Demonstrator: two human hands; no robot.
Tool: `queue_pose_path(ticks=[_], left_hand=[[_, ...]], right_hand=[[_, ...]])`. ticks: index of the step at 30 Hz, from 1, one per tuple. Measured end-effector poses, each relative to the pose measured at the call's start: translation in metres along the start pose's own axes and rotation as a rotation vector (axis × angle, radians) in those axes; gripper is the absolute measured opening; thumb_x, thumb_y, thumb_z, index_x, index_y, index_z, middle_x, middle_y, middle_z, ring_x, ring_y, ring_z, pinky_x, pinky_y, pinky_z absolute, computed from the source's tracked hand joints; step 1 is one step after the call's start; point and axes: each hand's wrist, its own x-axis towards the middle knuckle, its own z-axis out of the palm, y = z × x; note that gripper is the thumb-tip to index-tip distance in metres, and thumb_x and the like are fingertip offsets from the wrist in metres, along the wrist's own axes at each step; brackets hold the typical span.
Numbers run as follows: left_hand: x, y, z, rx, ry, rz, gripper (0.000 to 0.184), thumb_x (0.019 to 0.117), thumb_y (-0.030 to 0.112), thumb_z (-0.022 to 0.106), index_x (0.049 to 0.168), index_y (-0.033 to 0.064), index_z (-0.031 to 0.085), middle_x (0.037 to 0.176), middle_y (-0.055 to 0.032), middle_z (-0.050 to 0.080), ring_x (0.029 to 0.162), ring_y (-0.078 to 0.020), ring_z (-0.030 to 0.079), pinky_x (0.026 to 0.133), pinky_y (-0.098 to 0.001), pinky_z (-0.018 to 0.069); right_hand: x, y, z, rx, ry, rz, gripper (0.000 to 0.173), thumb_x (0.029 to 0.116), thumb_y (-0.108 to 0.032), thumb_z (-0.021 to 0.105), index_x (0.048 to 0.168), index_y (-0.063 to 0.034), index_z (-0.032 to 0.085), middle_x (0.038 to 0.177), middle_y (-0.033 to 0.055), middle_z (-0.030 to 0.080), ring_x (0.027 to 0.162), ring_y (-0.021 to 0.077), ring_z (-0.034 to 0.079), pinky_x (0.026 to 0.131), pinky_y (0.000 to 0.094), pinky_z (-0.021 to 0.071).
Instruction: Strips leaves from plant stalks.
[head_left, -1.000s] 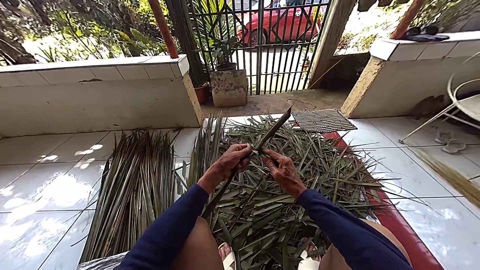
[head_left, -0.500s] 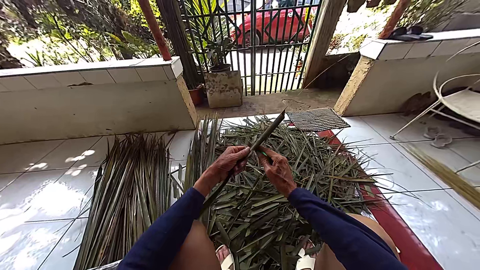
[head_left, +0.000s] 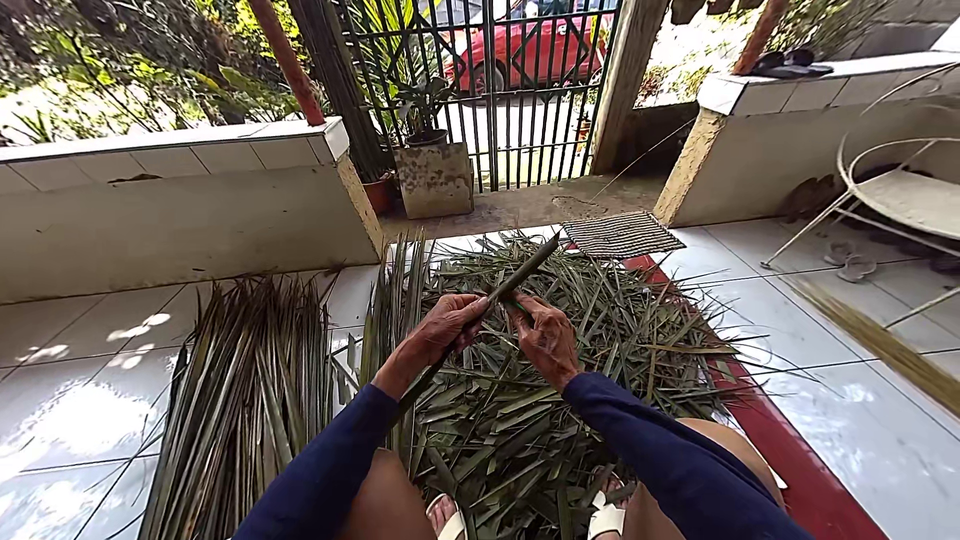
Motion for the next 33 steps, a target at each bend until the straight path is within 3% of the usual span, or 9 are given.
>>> queue_pose_path(ticks=[13,17,21,26,29,33], left_hand=[[-0.010,0.009,0.009,0.232,0.165,0.011,0.031,0.1090,0.028,0.053,0.101,0.0026,0.068,0.062,-0.0050,0.057,0.042,-0.0091,0.049,0.038,-0.0203,0.0421],[-0.013,0.011,0.010,0.253,0.168,0.019,0.030,0.1093,0.028,0.052,0.103,0.0031,0.068,0.063,-0.0055,0.057,0.043,-0.0097,0.050,0.039,-0.0202,0.0425],[-0.016,0.012,0.010,0.258,0.170,0.010,0.029,0.1088,0.028,0.053,0.103,0.0032,0.068,0.063,-0.0056,0.058,0.043,-0.0095,0.050,0.039,-0.0199,0.0425],[-0.021,0.011,0.006,0.283,0.150,0.016,0.029,0.1091,0.027,0.053,0.103,0.0033,0.068,0.063,-0.0052,0.058,0.043,-0.0090,0.051,0.039,-0.0200,0.0429],[-0.023,0.010,0.002,0.275,0.144,-0.006,0.029,0.1090,0.027,0.053,0.105,0.0031,0.068,0.064,-0.0057,0.058,0.043,-0.0092,0.050,0.039,-0.0201,0.0429],[-0.025,0.008,-0.008,0.196,0.140,-0.067,0.030,0.1099,0.028,0.050,0.106,0.0033,0.067,0.064,-0.0035,0.055,0.043,-0.0083,0.049,0.039,-0.0200,0.0429]], right_hand=[[0.004,-0.006,-0.005,-0.070,0.024,0.056,0.038,0.1060,-0.045,0.050,0.133,-0.0291,0.070,0.109,0.0039,0.073,0.097,0.0244,0.070,0.079,0.0505,0.0543],[0.012,-0.004,-0.008,-0.004,0.050,0.084,0.037,0.1057,-0.045,0.052,0.133,-0.0290,0.070,0.117,0.0027,0.074,0.105,0.0249,0.070,0.085,0.0548,0.0539],[0.023,0.005,-0.012,0.024,0.102,0.082,0.037,0.1059,-0.041,0.055,0.131,-0.0214,0.072,0.115,0.0063,0.074,0.104,0.0276,0.071,0.086,0.0567,0.0546],[0.042,0.023,-0.022,0.063,0.107,0.157,0.038,0.1067,-0.038,0.054,0.135,-0.0162,0.069,0.123,0.0103,0.072,0.110,0.0334,0.069,0.091,0.0614,0.0523],[0.057,0.041,-0.027,0.054,0.161,0.194,0.037,0.1076,-0.039,0.050,0.137,-0.0255,0.068,0.126,0.0040,0.073,0.112,0.0291,0.070,0.093,0.0597,0.0521],[0.058,0.052,-0.042,0.113,0.250,0.199,0.039,0.1092,-0.039,0.047,0.139,-0.0206,0.066,0.118,0.0140,0.073,0.101,0.0372,0.070,0.084,0.0638,0.0518]])
